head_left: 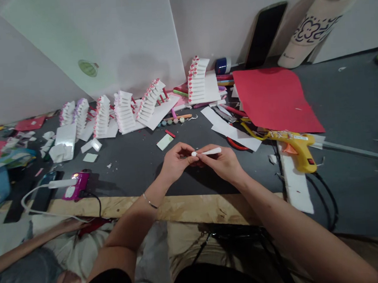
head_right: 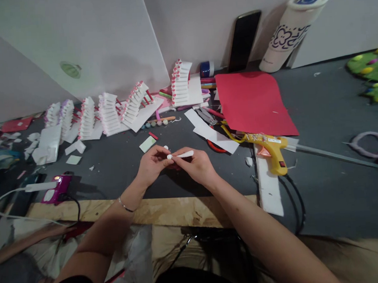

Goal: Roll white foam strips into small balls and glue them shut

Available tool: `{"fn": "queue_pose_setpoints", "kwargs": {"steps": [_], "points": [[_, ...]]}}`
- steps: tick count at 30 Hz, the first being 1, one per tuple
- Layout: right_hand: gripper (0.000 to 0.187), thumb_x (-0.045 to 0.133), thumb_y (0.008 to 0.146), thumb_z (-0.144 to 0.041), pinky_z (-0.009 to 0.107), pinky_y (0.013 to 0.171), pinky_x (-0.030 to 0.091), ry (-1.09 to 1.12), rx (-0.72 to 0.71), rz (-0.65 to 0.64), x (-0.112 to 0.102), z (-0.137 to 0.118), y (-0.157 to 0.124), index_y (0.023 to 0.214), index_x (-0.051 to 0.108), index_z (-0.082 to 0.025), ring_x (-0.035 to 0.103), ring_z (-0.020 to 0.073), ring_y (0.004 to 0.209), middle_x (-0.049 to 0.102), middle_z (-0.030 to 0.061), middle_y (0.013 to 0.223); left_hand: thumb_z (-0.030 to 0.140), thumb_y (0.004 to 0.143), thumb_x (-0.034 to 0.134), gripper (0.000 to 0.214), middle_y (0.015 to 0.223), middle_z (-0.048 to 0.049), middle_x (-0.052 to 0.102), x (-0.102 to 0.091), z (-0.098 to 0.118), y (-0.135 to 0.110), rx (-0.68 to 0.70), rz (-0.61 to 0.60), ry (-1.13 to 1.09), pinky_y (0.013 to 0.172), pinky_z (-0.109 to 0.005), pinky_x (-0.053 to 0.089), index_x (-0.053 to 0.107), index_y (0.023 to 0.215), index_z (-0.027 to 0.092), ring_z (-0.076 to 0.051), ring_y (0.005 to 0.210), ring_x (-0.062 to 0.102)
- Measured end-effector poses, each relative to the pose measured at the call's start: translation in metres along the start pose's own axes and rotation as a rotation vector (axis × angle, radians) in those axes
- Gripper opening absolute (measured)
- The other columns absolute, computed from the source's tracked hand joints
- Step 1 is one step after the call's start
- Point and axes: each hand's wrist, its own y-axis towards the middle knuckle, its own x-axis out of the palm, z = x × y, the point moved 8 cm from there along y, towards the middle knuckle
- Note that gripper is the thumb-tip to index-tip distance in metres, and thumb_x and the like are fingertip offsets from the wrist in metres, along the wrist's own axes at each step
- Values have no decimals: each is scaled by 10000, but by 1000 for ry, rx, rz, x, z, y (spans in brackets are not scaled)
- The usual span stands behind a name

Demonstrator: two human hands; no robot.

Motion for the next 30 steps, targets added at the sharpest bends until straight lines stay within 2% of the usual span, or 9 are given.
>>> {"fn": "queue_pose_setpoints", "kwargs": {"steps": [2, 6, 10, 14, 19, 25, 28, 30], "points": [[327, 728, 706, -531, 298, 553, 569, -7, -3, 10, 0, -1, 1, 769, 709, -211, 658, 160, 571, 721, 34, 685, 470, 635, 820, 396, 755, -13, 676, 1, 2, 0, 30, -7, 49, 602, -256, 567, 696, 864, 172, -129, 642, 649], [318, 732, 705, -514, 274, 516, 527, -34, -22, 39, -3, -3, 1, 757, 696, -202, 624, 141, 543, 705, 27, 677, 455, 694, 785, 305, 828, -39, 682, -2, 12, -3, 166, 35, 147, 641, -254, 561, 742, 843, 193, -145, 740, 649], [278, 728, 722, -477, 267, 532, 503, -53, -45, 52, -6, -7, 1, 738, 677, -204, 612, 134, 556, 687, 17, 661, 457, 701, 780, 294, 809, -24, 659, 0, 13, -5, 156, 43, 127, 606, -243, 544, 728, 820, 193, -120, 669, 614], [254, 705, 751, -454, 264, 554, 504, -84, -56, -13, -4, -9, 1, 761, 694, -201, 620, 135, 580, 688, 17, 658, 470, 696, 780, 308, 751, -9, 635, -2, 17, -6, 178, 56, 161, 607, -233, 502, 682, 742, 182, -115, 659, 586], [303, 695, 753, -496, 266, 562, 505, -114, 8, -95, -1, -3, 1, 799, 706, -196, 623, 136, 584, 695, 18, 678, 436, 763, 734, 265, 709, 1, 596, -2, 26, -9, 295, 58, 348, 621, -231, 432, 654, 711, 189, -117, 668, 556], [287, 724, 738, -462, 254, 570, 491, -120, 57, -100, 0, 7, 3, 787, 682, -182, 619, 131, 584, 671, 10, 643, 315, 853, 643, 135, 755, -10, 583, 6, 30, -15, 380, 27, 580, 636, -229, 431, 661, 779, 203, -130, 716, 553], [308, 748, 709, -465, 253, 573, 510, -11, 122, -101, -1, 14, 5, 779, 675, -174, 630, 128, 571, 673, 6, 637, 315, 853, 650, 116, 832, -22, 609, 9, 28, -14, 360, -33, 556, 643, -219, 467, 672, 874, 204, -133, 760, 581], [326, 760, 692, -473, 255, 572, 521, 42, 153, -97, -3, 16, 7, 774, 673, -170, 630, 123, 555, 675, 3, 632, 338, 849, 662, 199, 913, -38, 629, 10, 27, -13, 341, -80, 481, 646, -218, 494, 672, 999, 207, -135, 794, 609]]}}
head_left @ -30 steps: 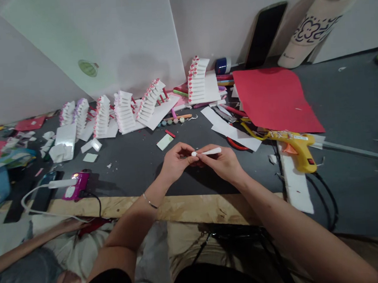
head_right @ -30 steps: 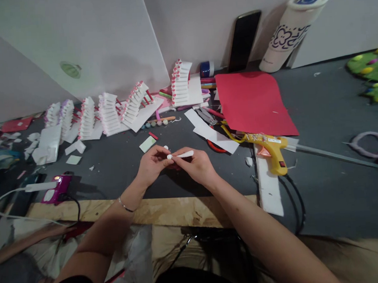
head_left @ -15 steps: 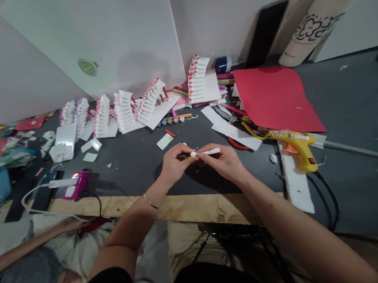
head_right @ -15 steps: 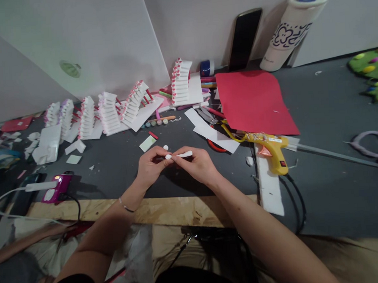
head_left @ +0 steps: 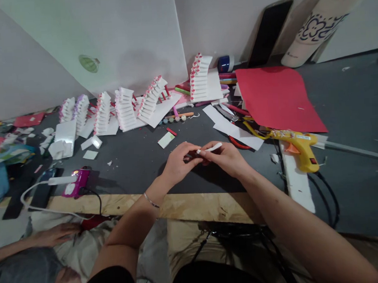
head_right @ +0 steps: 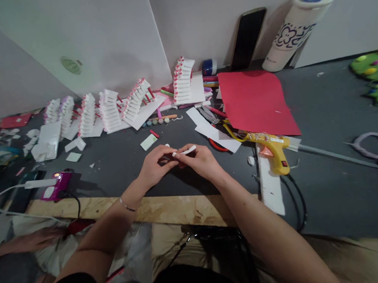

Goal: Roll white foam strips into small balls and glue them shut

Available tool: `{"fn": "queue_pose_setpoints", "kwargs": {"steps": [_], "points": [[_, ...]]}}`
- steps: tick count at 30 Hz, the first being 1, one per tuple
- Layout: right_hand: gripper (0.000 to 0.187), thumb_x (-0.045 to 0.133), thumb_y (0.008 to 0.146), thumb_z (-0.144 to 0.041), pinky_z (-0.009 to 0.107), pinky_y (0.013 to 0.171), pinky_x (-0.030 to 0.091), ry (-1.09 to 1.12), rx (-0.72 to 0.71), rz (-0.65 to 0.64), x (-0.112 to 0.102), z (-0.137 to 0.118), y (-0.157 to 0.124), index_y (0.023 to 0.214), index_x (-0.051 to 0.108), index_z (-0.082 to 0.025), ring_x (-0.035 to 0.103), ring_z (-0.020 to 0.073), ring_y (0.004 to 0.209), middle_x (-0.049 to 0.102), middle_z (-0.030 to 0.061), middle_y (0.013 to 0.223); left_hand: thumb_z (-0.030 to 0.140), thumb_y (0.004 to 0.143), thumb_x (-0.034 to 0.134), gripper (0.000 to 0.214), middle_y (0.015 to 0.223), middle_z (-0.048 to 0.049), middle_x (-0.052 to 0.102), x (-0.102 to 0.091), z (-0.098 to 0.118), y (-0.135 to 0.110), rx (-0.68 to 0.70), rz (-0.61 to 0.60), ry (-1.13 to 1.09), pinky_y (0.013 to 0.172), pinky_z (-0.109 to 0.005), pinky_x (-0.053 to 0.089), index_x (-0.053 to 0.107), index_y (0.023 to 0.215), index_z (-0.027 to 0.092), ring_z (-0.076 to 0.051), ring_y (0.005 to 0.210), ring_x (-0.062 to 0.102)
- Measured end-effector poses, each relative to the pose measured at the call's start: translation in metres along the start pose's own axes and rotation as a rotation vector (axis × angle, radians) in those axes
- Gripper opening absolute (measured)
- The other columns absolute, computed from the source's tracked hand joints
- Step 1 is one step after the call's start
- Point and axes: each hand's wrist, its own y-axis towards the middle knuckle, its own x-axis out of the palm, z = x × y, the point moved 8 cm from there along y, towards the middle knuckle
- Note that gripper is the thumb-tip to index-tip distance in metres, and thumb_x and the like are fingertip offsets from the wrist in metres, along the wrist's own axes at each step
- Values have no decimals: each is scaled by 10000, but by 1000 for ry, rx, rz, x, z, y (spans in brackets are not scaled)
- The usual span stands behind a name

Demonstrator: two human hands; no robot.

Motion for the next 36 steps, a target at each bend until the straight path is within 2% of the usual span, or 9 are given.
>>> {"fn": "queue_pose_setpoints", "kwargs": {"steps": [2, 6, 13, 19, 22, 27, 31, 36], "points": [[337, 775, 672, -474, 260, 577, 536, 42, 18, -10, -1, 0, 1, 767, 675, -166, 632, 120, 554, 687, 8, 649, 351, 853, 662, 259, 939, -46, 641, -2, 0, 2, 13, 3, -79, 656, -222, 514, 668, 1067, 206, -135, 806, 628], [335, 807, 638, -448, 266, 583, 561, 118, 59, -66, 4, -1, -1, 757, 679, -163, 637, 114, 559, 708, 19, 685, 341, 847, 677, 161, 847, -35, 663, -8, 2, 4, 74, 45, -108, 723, -250, 536, 711, 901, 193, -131, 800, 636], [306, 824, 641, -394, 256, 562, 562, 244, 43, -46, 4, -3, 0, 786, 665, -176, 629, 102, 538, 677, -17, 639, 352, 838, 683, 196, 845, -3, 596, -7, -9, 4, -43, 80, -356, 574, -209, 571, 656, 848, 158, -76, 608, 636], [339, 833, 606, -417, 248, 537, 551, 302, 154, -16, 4, 3, -1, 720, 619, -181, 612, 93, 512, 657, -28, 610, 387, 856, 656, 241, 851, 3, 568, -4, -10, 3, -55, 106, -398, 579, -191, 574, 611, 859, 151, -58, 592, 632], [321, 817, 620, -418, 249, 553, 551, 276, 152, -25, 4, 3, -2, 745, 636, -185, 626, 99, 535, 673, -19, 635, 355, 871, 644, 203, 886, 0, 558, -4, -7, 2, -18, 107, -361, 597, -189, 569, 609, 864, 155, -53, 608, 635], [299, 750, 700, -408, 268, 599, 545, 89, 77, -95, 4, -5, -3, 903, 722, -191, 609, 95, 552, 708, 7, 721, 352, 890, 615, 191, 915, -22, 578, -7, -4, 1, 22, 93, -212, 612, -200, 557, 614, 882, 161, -68, 657, 620], [220, 717, 725, -384, 234, 548, 495, -62, 30, -86, 1, -13, -3, 814, 715, -183, 566, 81, 517, 674, -10, 672, 344, 910, 586, 177, 900, -28, 592, -7, 4, 1, 89, 66, -83, 641, -221, 543, 623, 889, 172, -95, 714, 617], [200, 645, 768, -378, 219, 508, 450, -182, 49, -53, -2, -9, -2, 760, 671, -180, 548, 87, 480, 596, -36, 554, 299, 941, 537, 142, 879, -36, 624, -5, 17, 1, 214, 36, 178, 760, -284, 525, 614, 908, 185, -138, 824, 615]]}}
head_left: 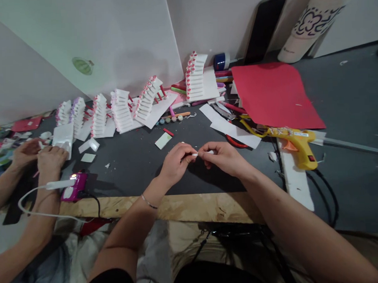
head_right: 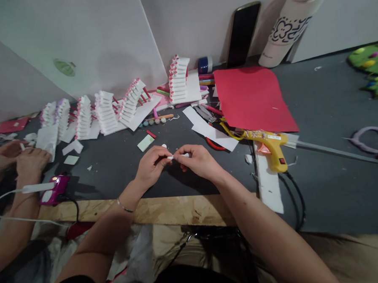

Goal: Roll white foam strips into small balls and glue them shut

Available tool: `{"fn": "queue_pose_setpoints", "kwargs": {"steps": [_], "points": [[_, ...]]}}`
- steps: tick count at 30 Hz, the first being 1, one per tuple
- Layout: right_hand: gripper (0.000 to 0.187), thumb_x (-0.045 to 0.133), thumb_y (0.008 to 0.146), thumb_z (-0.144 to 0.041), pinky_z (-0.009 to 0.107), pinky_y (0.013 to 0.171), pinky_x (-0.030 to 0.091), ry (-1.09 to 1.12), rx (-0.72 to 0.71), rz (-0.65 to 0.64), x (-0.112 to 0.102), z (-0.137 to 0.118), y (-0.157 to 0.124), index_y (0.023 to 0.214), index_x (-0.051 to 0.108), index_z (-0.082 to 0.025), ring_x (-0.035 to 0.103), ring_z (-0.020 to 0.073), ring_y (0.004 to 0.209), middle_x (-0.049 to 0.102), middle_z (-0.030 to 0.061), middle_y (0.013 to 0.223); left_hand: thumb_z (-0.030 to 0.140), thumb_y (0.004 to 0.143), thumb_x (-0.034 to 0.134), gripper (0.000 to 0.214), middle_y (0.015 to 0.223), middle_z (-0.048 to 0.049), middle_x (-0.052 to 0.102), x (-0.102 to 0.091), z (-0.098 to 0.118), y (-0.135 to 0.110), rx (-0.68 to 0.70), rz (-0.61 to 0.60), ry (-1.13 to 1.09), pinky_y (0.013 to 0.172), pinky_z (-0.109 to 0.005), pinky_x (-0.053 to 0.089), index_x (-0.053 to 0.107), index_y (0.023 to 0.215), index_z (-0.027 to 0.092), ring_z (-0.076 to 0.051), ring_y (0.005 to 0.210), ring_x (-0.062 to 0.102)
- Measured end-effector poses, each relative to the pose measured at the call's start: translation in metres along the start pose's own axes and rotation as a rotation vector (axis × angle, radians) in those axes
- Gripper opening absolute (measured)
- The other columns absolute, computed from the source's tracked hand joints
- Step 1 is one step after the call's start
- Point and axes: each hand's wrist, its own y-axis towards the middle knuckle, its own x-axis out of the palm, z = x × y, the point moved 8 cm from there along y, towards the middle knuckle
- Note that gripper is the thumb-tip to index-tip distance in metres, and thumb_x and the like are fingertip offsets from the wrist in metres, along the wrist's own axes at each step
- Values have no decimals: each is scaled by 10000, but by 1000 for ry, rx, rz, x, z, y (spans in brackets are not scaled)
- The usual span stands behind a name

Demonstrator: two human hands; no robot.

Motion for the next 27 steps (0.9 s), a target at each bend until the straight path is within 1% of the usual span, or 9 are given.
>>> {"fn": "queue_pose_setpoints", "kwargs": {"steps": [5, 9, 11, 14, 16, 19, 21, 24, 27], "points": [[206, 667, 721, -383, 228, 500, 451, -7, 49, 87, -1, 4, -1, 757, 665, -180, 563, 102, 474, 603, -31, 539, 238, 953, 508, 105, 907, -46, 627, 5, 3, -1, 66, -4, 192, 797, -288, 520, 593, 944, 178, -146, 882, 610], [266, 705, 695, -428, 234, 499, 461, 55, 54, 96, 2, 5, -2, 779, 667, -179, 570, 106, 481, 621, -25, 556, 198, 961, 480, 118, 916, -46, 628, 7, 8, -4, 103, 35, 314, 822, -283, 525, 595, 970, 172, -145, 898, 616], [290, 731, 675, -446, 239, 501, 472, 107, 76, 97, 3, 9, -1, 770, 661, -182, 564, 104, 475, 617, -28, 553, 180, 960, 475, 132, 919, -44, 633, 7, 12, -6, 128, 58, 340, 823, -271, 527, 605, 986, 171, -138, 891, 623], [311, 756, 664, -461, 248, 520, 495, 201, 99, 64, 5, 14, 1, 772, 663, -185, 563, 98, 482, 625, -27, 585, 186, 949, 505, 135, 920, -37, 645, 5, 13, -8, 123, 90, 298, 798, -254, 535, 627, 1005, 182, -129, 869, 634], [314, 759, 671, -466, 251, 539, 506, 232, 87, 51, 5, 14, 2, 778, 671, -184, 569, 96, 501, 632, -23, 612, 213, 932, 550, 129, 934, -36, 659, 3, 10, -8, 96, 113, 241, 807, -274, 539, 646, 1016, 197, -136, 885, 638], [317, 764, 675, -467, 250, 561, 514, 235, 39, 57, 3, 10, 3, 783, 683, -181, 573, 93, 526, 636, -22, 636, 259, 900, 611, 171, 973, -42, 678, 1, 1, -8, 21, 137, 116, 832, -315, 538, 667, 1057, 221, -152, 928, 639], [310, 766, 680, -462, 246, 566, 512, 243, 6, 43, 4, 6, 2, 783, 688, -180, 573, 91, 530, 638, -26, 636, 276, 889, 629, 199, 978, -45, 688, 0, -6, -7, -41, 158, 3, 820, -313, 537, 675, 1076, 226, -152, 923, 641], [290, 765, 692, -446, 240, 570, 513, 279, -14, -1, 8, 3, 1, 794, 698, -183, 575, 85, 525, 640, -32, 628, 284, 878, 646, 159, 918, -36, 704, -2, -9, -7, -58, 178, -96, 792, -298, 533, 708, 1014, 232, -142, 866, 645], [295, 770, 688, -445, 239, 574, 522, 325, 6, -39, 12, 6, 0, 800, 701, -182, 578, 79, 526, 655, -26, 648, 272, 866, 662, 110, 851, -23, 711, -5, -5, -7, -35, 186, -101, 753, -281, 532, 728, 945, 234, -130, 796, 645]]}}
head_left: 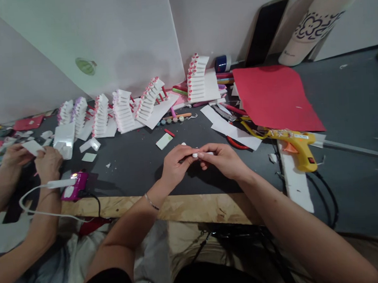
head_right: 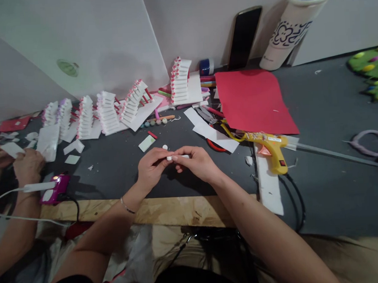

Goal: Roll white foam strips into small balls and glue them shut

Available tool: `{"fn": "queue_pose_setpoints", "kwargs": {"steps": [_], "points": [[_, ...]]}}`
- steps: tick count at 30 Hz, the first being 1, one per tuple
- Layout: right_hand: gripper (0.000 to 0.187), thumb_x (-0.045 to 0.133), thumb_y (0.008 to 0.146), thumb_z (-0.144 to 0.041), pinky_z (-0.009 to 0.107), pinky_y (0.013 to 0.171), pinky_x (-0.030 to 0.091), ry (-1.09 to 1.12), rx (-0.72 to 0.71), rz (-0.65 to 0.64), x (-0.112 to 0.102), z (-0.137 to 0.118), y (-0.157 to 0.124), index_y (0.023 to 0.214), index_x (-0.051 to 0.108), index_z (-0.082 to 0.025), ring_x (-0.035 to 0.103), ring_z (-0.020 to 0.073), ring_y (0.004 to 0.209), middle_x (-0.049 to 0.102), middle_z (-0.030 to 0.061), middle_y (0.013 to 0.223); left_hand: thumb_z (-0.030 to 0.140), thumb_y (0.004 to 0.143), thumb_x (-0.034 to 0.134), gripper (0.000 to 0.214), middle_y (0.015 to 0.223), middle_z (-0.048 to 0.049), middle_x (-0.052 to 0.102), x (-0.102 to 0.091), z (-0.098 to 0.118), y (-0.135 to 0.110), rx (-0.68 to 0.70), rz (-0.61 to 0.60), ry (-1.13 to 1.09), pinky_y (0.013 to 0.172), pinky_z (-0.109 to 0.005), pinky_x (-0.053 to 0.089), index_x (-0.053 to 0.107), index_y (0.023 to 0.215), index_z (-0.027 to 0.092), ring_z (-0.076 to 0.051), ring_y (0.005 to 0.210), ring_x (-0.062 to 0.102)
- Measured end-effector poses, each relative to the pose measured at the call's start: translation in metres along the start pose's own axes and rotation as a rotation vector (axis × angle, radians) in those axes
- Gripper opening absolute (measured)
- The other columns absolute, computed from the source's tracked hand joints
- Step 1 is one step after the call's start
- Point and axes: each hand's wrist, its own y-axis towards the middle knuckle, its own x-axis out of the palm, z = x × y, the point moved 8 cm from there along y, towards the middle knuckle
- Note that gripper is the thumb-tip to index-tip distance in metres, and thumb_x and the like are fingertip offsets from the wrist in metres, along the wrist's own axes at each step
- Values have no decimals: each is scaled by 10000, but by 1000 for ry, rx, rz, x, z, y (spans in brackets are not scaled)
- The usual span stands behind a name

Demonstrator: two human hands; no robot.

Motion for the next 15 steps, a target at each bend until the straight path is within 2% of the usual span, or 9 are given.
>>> {"fn": "queue_pose_setpoints", "kwargs": {"steps": [6, 12, 15], "points": [[308, 774, 659, -463, 242, 542, 513, -15, 36, 35, -5, 2, 1, 726, 676, -179, 568, 84, 513, 671, -11, 654, 242, 877, 643, 108, 821, -19, 708, -3, -1, 1, -60, 13, 21, 609, -221, 523, 732, 934, 216, -98, 648, 633], [259, 732, 699, -450, 238, 494, 462, -258, -22, 134, -10, -7, -3, 729, 701, -195, 569, 111, 477, 625, -19, 537, 212, 928, 552, 170, 905, -47, 713, 3, 8, -2, 67, -87, 300, 749, -254, 546, 706, 999, 195, -138, 830, 665], [261, 722, 701, -462, 248, 486, 463, -311, -13, 169, -9, -5, -4, 725, 694, -204, 577, 125, 468, 628, -16, 525, 209, 958, 485, 222, 916, -54, 701, 11, 9, -8, 143, -132, 473, 747, -251, 538, 683, 1055, 183, -146, 844, 662]]}}
